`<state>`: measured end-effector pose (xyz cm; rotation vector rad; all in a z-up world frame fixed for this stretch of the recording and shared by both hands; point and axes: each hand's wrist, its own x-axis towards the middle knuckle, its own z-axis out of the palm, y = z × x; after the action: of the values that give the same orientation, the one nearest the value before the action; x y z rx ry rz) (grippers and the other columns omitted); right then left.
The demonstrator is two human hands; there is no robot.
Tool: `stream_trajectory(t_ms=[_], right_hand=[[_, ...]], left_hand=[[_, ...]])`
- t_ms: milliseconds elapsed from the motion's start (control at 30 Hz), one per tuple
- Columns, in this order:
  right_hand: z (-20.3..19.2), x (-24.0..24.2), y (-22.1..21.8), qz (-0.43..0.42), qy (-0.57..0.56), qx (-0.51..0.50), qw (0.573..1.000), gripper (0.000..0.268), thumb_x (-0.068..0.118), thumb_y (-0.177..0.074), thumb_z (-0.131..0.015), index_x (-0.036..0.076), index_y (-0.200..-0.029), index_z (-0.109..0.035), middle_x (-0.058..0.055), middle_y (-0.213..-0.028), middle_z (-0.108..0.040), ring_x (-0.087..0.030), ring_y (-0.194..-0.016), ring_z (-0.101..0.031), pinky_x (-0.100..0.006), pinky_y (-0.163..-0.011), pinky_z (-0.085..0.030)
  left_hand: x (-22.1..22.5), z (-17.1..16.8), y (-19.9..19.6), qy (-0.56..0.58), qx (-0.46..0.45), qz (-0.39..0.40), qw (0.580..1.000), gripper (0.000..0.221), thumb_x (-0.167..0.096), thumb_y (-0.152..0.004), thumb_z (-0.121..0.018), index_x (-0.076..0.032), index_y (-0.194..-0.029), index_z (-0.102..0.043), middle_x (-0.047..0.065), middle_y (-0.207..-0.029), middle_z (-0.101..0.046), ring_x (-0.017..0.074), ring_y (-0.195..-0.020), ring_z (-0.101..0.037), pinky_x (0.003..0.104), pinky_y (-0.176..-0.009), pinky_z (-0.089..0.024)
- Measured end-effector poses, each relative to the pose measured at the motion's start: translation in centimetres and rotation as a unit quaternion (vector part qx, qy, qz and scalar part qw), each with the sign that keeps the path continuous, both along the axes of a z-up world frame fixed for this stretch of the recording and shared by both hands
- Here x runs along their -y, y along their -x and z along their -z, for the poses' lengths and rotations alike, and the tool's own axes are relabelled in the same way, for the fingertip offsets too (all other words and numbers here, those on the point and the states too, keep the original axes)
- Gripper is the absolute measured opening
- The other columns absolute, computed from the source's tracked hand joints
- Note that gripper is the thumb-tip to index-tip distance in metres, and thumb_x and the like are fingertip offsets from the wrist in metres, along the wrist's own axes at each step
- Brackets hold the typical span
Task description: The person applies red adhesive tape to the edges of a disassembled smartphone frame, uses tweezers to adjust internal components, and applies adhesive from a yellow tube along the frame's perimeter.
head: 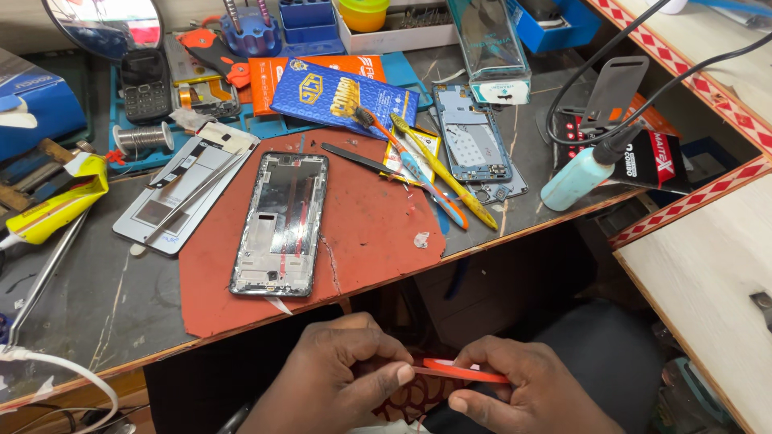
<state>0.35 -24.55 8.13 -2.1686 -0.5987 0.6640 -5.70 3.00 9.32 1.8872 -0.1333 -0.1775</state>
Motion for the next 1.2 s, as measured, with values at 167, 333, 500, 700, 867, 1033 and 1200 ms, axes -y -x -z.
stream_trajectory(t_ms=[167, 333, 500, 700, 867, 1033, 1200], right_hand=[[0.9, -0.4, 0.1, -0.005, -0.027, 0.089, 0.996, 0.028, 0.034, -0.083, -0.082, 0.009, -0.095, -0.078, -0.004, -0.072, -0.075, -0.014, -0.065, -0.074, -0.031, -0.057, -0.055], [1.6, 0.0, 0.1, 0.028, -0.04, 0.051, 0.998, 0.027, 0.033, -0.081, -0.081, 0.009, -0.093, -0.079, -0.004, -0.067, -0.075, -0.013, -0.058, -0.071, -0.03, -0.052, -0.051], [2.4, 0.8, 0.1, 0.036, -0.098, 0.061, 0.993, 0.027, 0.033, -0.083, -0.081, 0.007, -0.09, -0.079, -0.003, -0.066, -0.077, -0.01, -0.055, -0.07, -0.027, -0.051, -0.049], [4.5, 1.4, 0.4, 0.011, -0.245, 0.103, 0.964, 0.02, 0.023, -0.086, -0.081, 0.004, -0.091, -0.075, -0.004, -0.07, -0.076, -0.009, -0.059, -0.067, -0.026, -0.054, -0.049], [6.4, 1.1, 1.2, 0.073, -0.364, 0.035, 0.928, 0.019, 0.016, -0.088, -0.083, 0.0, -0.096, -0.076, -0.005, -0.07, -0.069, -0.012, -0.067, -0.061, -0.031, -0.064, -0.052], [8.6, 1.4, 1.6, 0.1, -0.422, 0.042, 0.9, 0.02, 0.018, -0.091, -0.081, 0.0, -0.096, -0.075, -0.008, -0.075, -0.07, -0.015, -0.071, -0.062, -0.032, -0.068, -0.054], [8.6, 1.1, 1.0, 0.121, -0.458, -0.034, 0.88, 0.031, 0.021, -0.093, -0.085, -0.003, -0.103, -0.069, -0.012, -0.079, -0.065, -0.021, -0.074, -0.063, -0.036, -0.068, -0.052]], left_hand=[[-0.2, 0.7, -0.5, 0.045, -0.085, 0.0, 0.995, 0.019, -0.023, -0.085, -0.079, -0.005, -0.089, -0.08, 0.001, -0.081, -0.072, 0.0078, -0.072, -0.071, 0.026, -0.066, -0.06], [0.2, 3.2, -1.3, 0.161, -0.191, 0.01, 0.968, 0.017, -0.02, -0.086, -0.079, -0.003, -0.09, -0.078, 0.001, -0.075, -0.072, 0.0059, -0.067, -0.063, 0.022, -0.065, -0.055], [0.4, 5.3, -0.9, 0.294, -0.189, 0.044, 0.936, 0.02, -0.014, -0.087, -0.081, -0.002, -0.1, -0.072, -0.002, -0.077, -0.064, 0.0024, -0.068, -0.057, 0.019, -0.064, -0.051], [0.5, 5.6, -0.7, 0.336, -0.196, 0.06, 0.919, 0.021, -0.011, -0.085, -0.081, -0.002, -0.101, -0.07, -0.001, -0.079, -0.067, 0.0051, -0.068, -0.063, 0.021, -0.063, -0.055], [1.1, 5.9, -0.4, 0.4, -0.142, 0.066, 0.903, 0.019, -0.009, -0.088, -0.08, 0.001, -0.102, -0.072, 0.005, -0.091, -0.07, 0.0092, -0.077, -0.069, 0.024, -0.068, -0.059], [2.0, 6.1, -0.3, 0.451, -0.086, 0.078, 0.885, 0.018, -0.006, -0.091, -0.079, 0.002, -0.105, -0.071, 0.007, -0.102, -0.069, 0.0109, -0.089, -0.07, 0.026, -0.078, -0.059], [1.9, 4.8, -0.5, 0.302, -0.006, 0.053, 0.952, 0.013, -0.006, -0.09, -0.08, 0.001, -0.101, -0.075, 0.006, -0.097, -0.07, 0.0097, -0.084, -0.07, 0.025, -0.073, -0.059]])
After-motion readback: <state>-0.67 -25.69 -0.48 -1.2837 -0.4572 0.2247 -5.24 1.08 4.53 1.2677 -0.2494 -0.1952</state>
